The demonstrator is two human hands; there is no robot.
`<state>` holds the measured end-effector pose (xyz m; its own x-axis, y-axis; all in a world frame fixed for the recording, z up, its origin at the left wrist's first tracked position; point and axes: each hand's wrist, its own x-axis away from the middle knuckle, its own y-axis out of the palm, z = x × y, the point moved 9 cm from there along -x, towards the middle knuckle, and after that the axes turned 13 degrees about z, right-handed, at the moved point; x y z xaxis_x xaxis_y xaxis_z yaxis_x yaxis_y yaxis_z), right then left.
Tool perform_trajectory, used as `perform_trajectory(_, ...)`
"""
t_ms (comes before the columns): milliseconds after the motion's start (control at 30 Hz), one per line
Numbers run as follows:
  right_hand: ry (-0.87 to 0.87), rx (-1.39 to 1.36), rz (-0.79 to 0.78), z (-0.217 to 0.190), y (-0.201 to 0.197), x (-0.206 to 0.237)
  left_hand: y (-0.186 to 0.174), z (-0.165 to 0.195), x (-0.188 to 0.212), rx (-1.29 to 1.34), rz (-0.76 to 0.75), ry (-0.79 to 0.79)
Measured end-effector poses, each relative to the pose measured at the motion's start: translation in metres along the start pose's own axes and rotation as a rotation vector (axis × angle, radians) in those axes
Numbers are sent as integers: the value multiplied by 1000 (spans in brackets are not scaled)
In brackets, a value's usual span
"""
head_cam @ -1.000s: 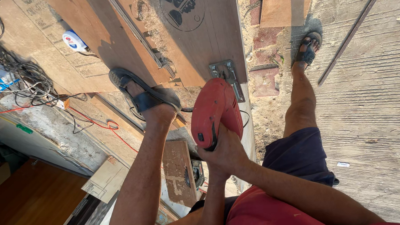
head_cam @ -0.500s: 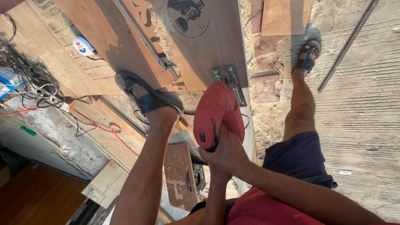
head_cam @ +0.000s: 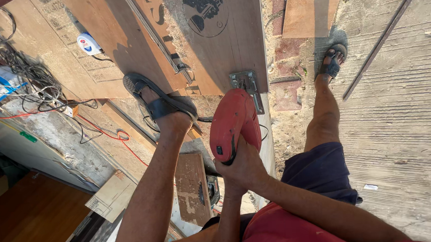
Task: The person wipes a red jigsaw with a cloth, moves a wood board on the ground, then holds the jigsaw with both hands against a metal bracket fixed to a board on the concrete floor, keeping it pressed in place for the rest of the clip.
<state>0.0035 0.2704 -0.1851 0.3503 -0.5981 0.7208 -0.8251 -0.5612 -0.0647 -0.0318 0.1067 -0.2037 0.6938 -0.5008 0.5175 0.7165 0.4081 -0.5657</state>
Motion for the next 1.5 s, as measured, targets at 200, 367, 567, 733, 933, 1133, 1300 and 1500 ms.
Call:
perform_trajectory(200, 98, -8, -26, 10, 3, 11, 1, -5, 6, -21, 2, 2)
perform_trajectory(367, 62, 0, -58, 5, 5, 16, -4, -12, 10, -42, 17, 1)
perform_trajectory(567, 60, -38, -19, -5, -1, 11, -7, -21, 8, -49, 41, 15)
perform_trajectory(733, 87, -11, -12, 4, -2, 24, -10, -24, 19, -42, 34, -20)
perform_trajectory(933, 38, -101, -13, 6, 1, 29, -16, -29, 24, -24, 61, -29)
perform_trajectory(1133, 33, -113, -44, -2, 1, 14, -13, -41, 18, -77, 52, 2)
perform_trajectory(1300, 108, -94, -59, 3, 3, 30, -21, -17, 32, -23, -24, -46)
perform_trajectory(1500, 174, -144, -66, 7, 7, 68, -41, 13, 65, 87, -6, -154)
